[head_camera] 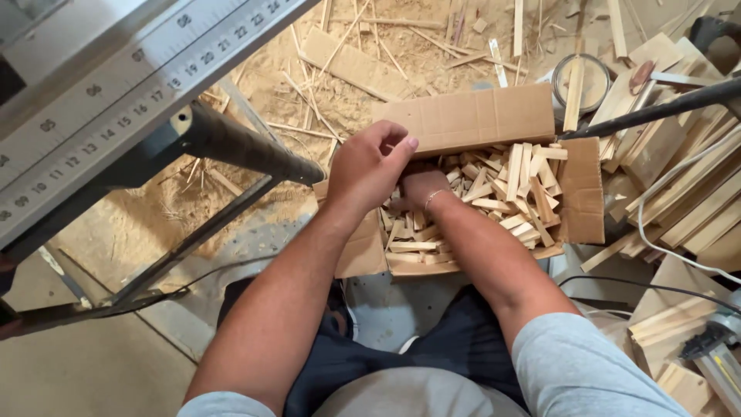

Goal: Gluing small wooden slats onto a board to create a textured surface

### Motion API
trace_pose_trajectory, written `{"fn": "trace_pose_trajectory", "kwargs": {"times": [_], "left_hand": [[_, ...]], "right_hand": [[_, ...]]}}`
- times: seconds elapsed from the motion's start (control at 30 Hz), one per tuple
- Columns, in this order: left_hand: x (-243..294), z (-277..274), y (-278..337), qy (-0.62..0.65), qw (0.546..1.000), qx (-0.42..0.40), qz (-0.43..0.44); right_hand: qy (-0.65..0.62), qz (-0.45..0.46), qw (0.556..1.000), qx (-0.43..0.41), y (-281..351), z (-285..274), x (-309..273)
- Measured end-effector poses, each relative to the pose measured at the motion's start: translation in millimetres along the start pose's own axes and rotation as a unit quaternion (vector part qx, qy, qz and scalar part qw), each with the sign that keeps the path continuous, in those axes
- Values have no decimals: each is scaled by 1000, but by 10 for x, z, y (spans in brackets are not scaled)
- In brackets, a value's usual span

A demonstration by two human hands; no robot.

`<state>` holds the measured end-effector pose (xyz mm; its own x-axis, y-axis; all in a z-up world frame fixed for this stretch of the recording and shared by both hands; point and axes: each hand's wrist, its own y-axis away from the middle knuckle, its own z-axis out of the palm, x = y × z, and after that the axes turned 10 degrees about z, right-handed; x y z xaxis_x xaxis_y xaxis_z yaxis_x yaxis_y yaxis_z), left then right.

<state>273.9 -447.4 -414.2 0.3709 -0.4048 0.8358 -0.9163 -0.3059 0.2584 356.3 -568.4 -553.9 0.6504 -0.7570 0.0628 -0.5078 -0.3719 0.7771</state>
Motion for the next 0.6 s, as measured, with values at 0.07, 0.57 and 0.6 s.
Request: {"fn": "trace_pose_trajectory", "kwargs": {"times": [0.07,0.57,0.6], "left_hand": [[-16,-15,6,6,1000,2,-2],[-123,-78,-35,13,999,33,1],[-139,-75,-40,15,999,38,3]], "right_hand": [[0,9,1000,11,-145,177,-11],[-13,-47,989,138,-209,405,138],[-18,-61,985,162,-228,440,185]]}}
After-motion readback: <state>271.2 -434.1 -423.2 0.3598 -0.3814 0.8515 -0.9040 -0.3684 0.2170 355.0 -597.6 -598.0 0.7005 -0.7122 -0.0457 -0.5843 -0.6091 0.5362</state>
